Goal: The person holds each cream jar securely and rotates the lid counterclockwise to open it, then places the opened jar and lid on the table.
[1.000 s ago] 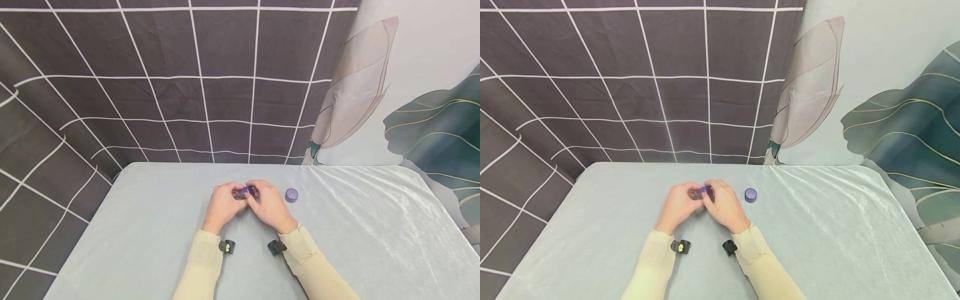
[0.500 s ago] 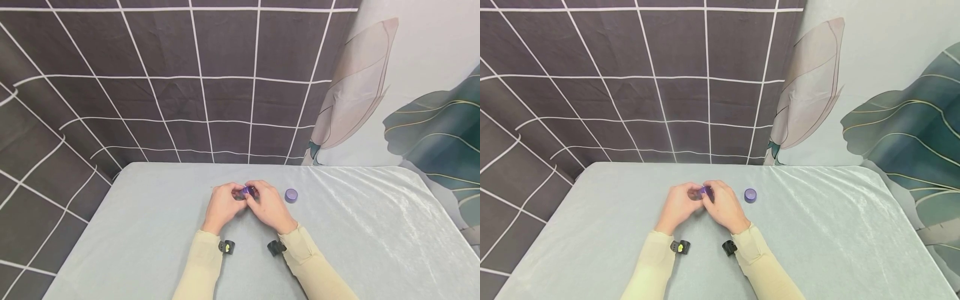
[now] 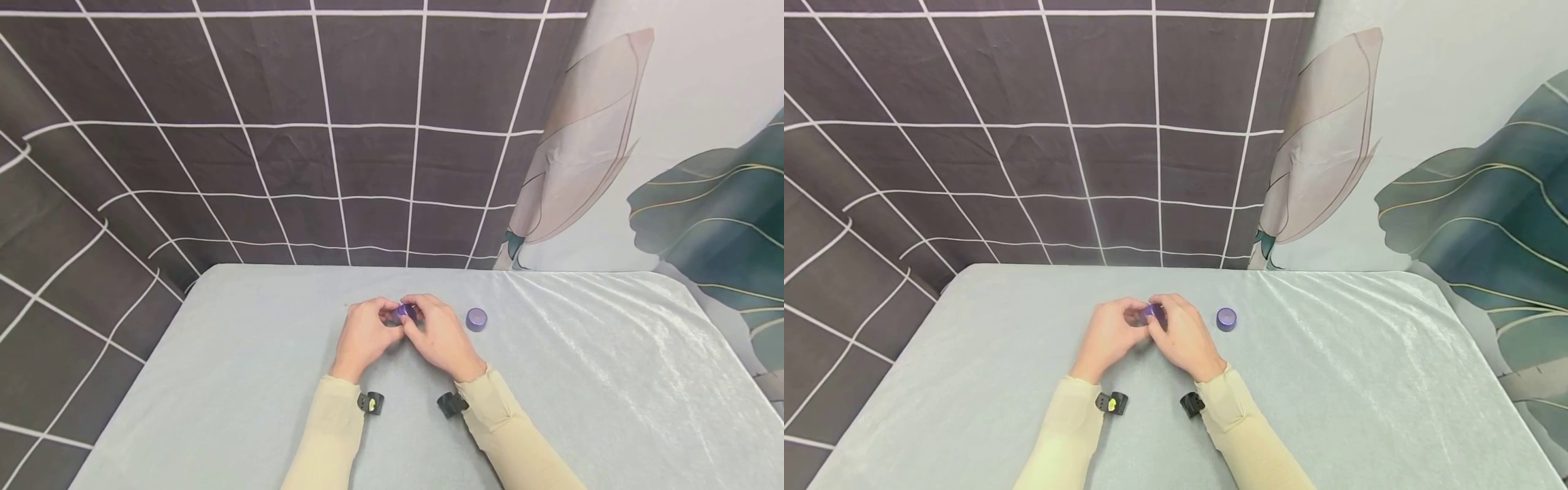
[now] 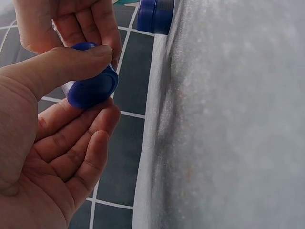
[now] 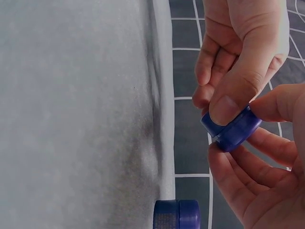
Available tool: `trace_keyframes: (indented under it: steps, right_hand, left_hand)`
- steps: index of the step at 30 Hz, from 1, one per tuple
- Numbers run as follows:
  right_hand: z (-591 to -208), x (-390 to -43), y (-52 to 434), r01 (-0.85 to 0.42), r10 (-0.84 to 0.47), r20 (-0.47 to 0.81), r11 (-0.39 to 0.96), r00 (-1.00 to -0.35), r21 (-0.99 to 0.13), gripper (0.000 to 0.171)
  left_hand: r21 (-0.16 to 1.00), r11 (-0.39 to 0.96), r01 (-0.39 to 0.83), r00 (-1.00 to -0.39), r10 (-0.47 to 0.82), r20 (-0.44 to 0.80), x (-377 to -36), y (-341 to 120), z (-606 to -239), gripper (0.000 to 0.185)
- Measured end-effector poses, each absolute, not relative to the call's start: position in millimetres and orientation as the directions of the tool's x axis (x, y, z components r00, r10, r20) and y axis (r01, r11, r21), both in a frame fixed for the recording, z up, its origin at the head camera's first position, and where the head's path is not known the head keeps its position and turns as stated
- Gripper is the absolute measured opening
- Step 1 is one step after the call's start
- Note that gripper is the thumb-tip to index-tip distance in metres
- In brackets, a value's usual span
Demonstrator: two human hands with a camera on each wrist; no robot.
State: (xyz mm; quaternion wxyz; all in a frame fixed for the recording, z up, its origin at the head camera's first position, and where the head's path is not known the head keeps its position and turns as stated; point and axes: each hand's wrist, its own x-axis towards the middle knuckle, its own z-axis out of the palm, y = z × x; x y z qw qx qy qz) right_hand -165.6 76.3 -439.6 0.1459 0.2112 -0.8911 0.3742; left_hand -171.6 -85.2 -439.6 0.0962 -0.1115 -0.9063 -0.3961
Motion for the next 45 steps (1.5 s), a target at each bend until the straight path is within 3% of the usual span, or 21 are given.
trace_keyframes:
  steps: [45]
  right_hand:
    - [-439.9, -166.4, 76.4, -0.501, -0.291, 0.416, 0.617, -0.862, -0.607, 0.028]
  left_hand:
    - [0.714, 0.647, 0.266, -0.962, 0.125, 0.245, -173.2, -85.6, -442.6, 0.028]
